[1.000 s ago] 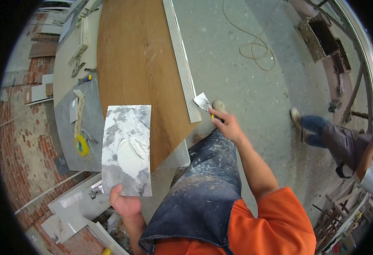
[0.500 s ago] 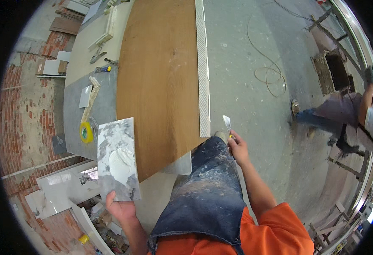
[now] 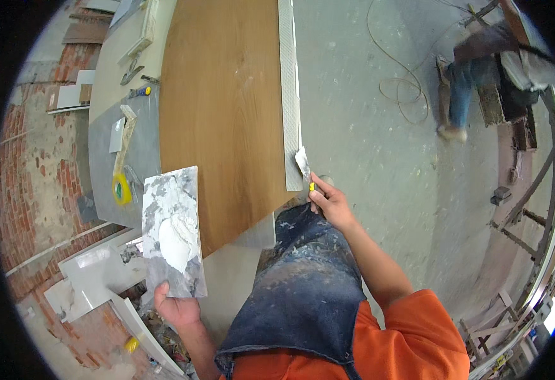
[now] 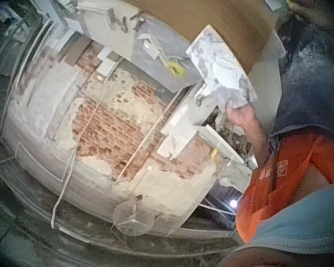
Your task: The person uses an angle grinder to cut a white plastic molding strip, then applies adhesive to the strip with a putty knife and a small white board. The person works at a workbench in a workshop, handling the molding, grinder, and adhesive materials.
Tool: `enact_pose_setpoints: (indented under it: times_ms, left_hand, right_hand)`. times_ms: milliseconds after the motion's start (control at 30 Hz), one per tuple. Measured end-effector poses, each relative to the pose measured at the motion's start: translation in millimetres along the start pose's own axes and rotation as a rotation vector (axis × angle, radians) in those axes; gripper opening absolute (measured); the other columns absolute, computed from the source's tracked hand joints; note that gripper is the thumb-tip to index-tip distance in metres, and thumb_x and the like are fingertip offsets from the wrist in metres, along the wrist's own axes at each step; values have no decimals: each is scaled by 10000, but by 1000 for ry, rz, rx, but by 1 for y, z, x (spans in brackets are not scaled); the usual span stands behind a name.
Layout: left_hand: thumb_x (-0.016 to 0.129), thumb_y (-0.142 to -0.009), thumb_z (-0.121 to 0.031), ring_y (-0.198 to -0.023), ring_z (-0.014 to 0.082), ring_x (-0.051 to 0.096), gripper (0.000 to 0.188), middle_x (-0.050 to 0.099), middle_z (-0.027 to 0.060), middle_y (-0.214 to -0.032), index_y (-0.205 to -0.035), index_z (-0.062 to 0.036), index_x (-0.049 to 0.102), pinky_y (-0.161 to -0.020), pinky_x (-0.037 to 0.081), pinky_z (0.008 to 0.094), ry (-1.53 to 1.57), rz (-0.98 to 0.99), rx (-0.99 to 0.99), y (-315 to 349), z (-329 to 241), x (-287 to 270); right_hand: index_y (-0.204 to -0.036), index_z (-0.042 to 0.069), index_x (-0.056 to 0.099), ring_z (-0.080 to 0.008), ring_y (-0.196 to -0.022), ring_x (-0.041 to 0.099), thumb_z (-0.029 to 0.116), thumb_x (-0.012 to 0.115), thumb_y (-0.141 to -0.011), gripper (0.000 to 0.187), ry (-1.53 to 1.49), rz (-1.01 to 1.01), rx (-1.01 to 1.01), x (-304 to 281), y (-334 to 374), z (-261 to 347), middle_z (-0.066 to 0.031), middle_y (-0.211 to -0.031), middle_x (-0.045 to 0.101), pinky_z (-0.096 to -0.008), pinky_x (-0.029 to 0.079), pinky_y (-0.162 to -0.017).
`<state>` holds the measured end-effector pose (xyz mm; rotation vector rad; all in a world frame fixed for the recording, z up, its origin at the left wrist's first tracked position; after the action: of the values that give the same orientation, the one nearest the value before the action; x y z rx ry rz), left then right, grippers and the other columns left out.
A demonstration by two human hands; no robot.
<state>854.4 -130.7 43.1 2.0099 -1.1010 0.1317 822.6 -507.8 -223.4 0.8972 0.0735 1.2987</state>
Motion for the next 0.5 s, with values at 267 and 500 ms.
enact_pose_setpoints:
  times_ms: [267, 500]
  left_hand:
    - [530, -785, -16, -1439, 379, 376, 761, 423, 179, -1546, -1524, 6, 352, -1217, 249, 587, -31, -77, 83, 1, -8, -12]
    - [531, -772, -32, -1409, 373, 419, 725, 472, 172, -1507, -1486, 5, 411, -1196, 285, 589, -8, -53, 59, 3, 1, -11]
  right_hand:
    - [-1473, 104, 524, -98, -736, 593, 188, 693, -961, 546, 353, -171, 5, -11, -7, -27, -24, -909, 679, -263, 511, -713]
    - [-1435, 136, 565, -278, -1079, 699, 188, 710, -924, 533, 534, -334, -209, -43, -3, -33, -183, -1198, 708, -339, 501, -958]
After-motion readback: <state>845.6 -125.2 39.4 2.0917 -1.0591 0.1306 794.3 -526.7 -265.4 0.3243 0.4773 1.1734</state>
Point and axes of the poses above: each hand's wrist, its own y-axis away from the middle knuckle, its own x-axis out of the palm, z = x × y, the point moved 8 cm from there along -y, towards the middle knuckle
